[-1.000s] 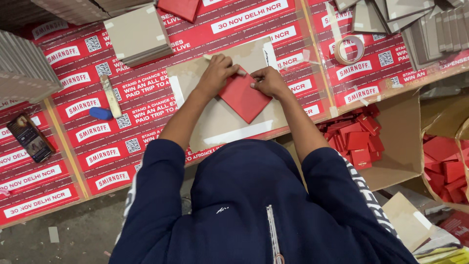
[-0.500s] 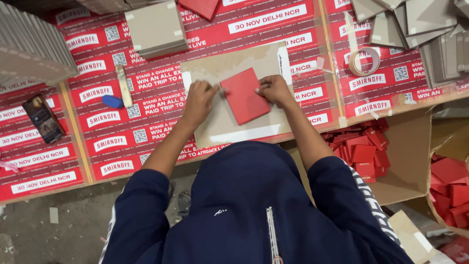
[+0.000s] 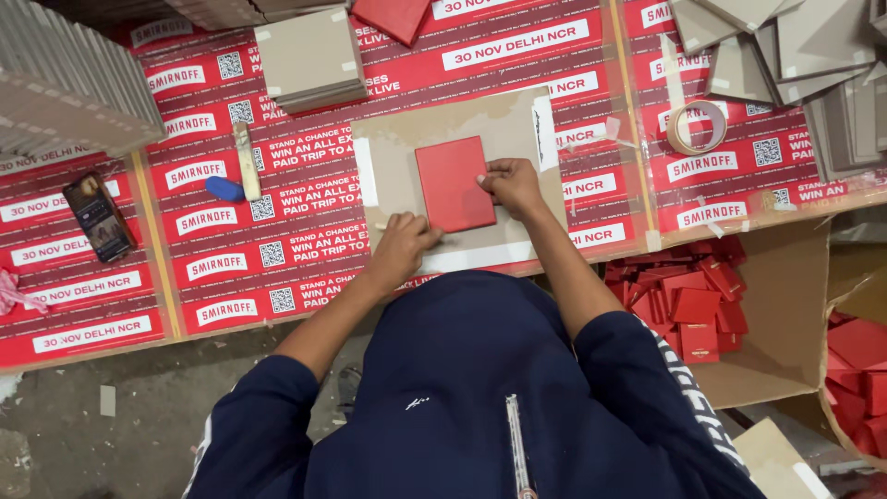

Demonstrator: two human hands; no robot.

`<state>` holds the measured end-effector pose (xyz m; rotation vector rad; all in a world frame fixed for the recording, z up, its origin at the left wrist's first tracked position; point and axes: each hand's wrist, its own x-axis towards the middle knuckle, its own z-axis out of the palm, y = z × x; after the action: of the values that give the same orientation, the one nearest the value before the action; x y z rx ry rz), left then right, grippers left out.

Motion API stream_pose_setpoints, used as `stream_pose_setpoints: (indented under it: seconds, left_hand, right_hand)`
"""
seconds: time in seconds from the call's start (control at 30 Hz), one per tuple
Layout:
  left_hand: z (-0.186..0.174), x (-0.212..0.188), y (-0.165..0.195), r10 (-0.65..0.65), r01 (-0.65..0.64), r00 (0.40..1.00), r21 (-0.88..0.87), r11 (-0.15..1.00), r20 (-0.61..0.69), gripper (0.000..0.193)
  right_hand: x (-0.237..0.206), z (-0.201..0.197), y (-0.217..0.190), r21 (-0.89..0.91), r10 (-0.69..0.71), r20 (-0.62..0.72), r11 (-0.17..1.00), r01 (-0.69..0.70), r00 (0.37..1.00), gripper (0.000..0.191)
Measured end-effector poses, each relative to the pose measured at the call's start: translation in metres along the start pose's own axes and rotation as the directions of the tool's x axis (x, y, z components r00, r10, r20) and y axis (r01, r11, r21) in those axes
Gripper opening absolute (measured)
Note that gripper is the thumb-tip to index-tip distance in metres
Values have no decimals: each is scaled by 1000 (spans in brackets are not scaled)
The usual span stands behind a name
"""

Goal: The person folds a red rectangular paper item into a smaller packet on a workbench. They repeatedly fold edges, crease the folds, and flip the item to complete the folding. The finished folded item is placed on a stack of similar items.

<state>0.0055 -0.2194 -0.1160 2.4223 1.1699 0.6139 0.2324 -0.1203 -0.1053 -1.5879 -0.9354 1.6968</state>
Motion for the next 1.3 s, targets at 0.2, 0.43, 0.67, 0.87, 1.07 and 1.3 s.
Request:
stream_pose_setpoints:
  seconds: [0.2, 0.43, 0.67, 0.87, 1.07, 1.3]
  left_hand:
    - [-12, 33, 10, -214, 226, 948, 26, 974, -235, 40]
    - [-7, 114, 0, -170, 223, 953, 201, 954, -251, 38]
    - [9, 84, 6, 9, 0, 999, 215, 977, -43, 30]
    - [4, 33, 23, 98, -119, 978, 103, 988, 186, 28]
    - [-7, 49, 13, 36, -23, 964, -51, 998, 262, 35]
    - [-34, 125, -21, -167, 161, 975, 57, 985, 148, 45]
  right_hand:
    - [-9, 10, 5, 102, 35, 100, 994, -45, 994, 34]
    - [-12, 3, -4, 255, 237, 290, 915, -314, 927, 107]
    - [-4, 3, -6, 326, 287, 313, 863, -386, 905, 130]
    - [0, 11, -14, 306, 351, 263, 853, -423, 898, 127]
    - [1, 14, -9, 303, 282, 276, 882, -361, 919, 128]
    - [-10, 19, -13, 311, 284, 275, 878, -365, 918, 128]
